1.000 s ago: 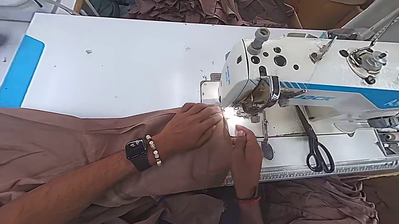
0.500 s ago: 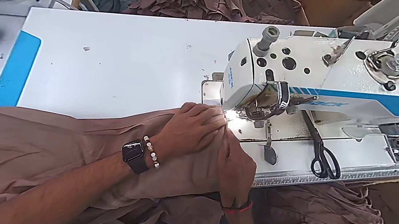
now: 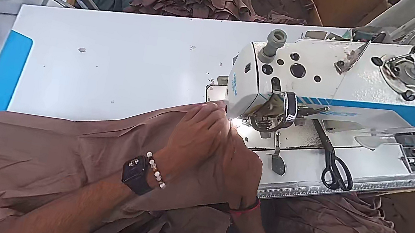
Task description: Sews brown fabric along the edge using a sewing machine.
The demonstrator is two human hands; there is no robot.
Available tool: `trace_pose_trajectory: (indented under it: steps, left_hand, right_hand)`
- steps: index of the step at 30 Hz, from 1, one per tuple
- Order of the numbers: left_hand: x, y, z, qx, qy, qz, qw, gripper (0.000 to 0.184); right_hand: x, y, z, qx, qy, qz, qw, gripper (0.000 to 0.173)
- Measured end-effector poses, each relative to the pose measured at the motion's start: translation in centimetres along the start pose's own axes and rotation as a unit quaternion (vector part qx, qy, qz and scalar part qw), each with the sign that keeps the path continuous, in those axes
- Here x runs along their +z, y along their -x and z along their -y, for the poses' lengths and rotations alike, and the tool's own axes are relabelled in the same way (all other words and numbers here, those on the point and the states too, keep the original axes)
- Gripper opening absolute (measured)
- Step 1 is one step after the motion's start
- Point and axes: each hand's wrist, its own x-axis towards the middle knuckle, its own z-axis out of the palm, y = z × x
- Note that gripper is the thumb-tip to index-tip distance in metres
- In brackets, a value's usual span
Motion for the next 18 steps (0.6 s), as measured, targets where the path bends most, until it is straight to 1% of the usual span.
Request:
trace_pose_trajectory:
  steps: [2,3,4,5,7,8,10,12,14,18]
  left_hand:
    - [0.7,0.7,-0.2,0.007,0.025,-0.013,1.0,0.036]
    - [0.9,1.1,0.2,0.018,0.038,-0.011,0.999,0.037]
    - [1.0,1.2,0.6,0.031,0.049,-0.006,0.998,0.038]
    - [0.9,1.3,1.0,0.044,0.057,-0.002,0.997,0.039]
    - [0.8,1.4,1.4,0.059,0.068,0.005,0.996,0.037]
    - [0.7,1.3,1.6,0.065,0.072,0.003,0.995,0.037]
    - [0.6,1.1,2.1,0.08,0.084,-0.004,0.993,0.035]
    - [0.5,0.8,2.9,0.101,0.092,-0.005,0.991,0.035]
    - [0.3,0.6,3.4,0.114,0.095,0.003,0.989,0.035]
    - [0.3,0.2,4.0,0.126,0.094,0.011,0.988,0.037]
  right_hand:
    - [-1.1,-0.1,-1.0,-0.003,-0.048,0.057,0.997,0.039]
    - [-1.6,-0.1,-2.0,-0.005,-0.074,0.067,0.995,0.037]
    - [-2.2,-0.2,-3.2,-0.003,-0.081,0.052,0.995,0.032]
    - [-3.0,-0.3,-4.4,0.006,-0.069,0.016,0.997,0.029]
    - [-4.3,-0.6,-7.1,0.015,-0.014,-0.055,0.998,0.024]
    - [-4.7,-1.0,-8.4,0.012,-0.002,-0.065,0.998,0.025]
    - [-4.8,-1.5,-10.2,-0.011,-0.011,-0.039,0.999,0.029]
    - [-4.1,-1.6,-9.9,-0.04,-0.039,-0.008,0.998,0.025]
    - [-2.6,-1.6,-8.1,-0.063,-0.047,0.0,0.997,0.023]
    - [0.7,-1.3,-4.8,-0.105,-0.019,-0.09,0.99,0.024]
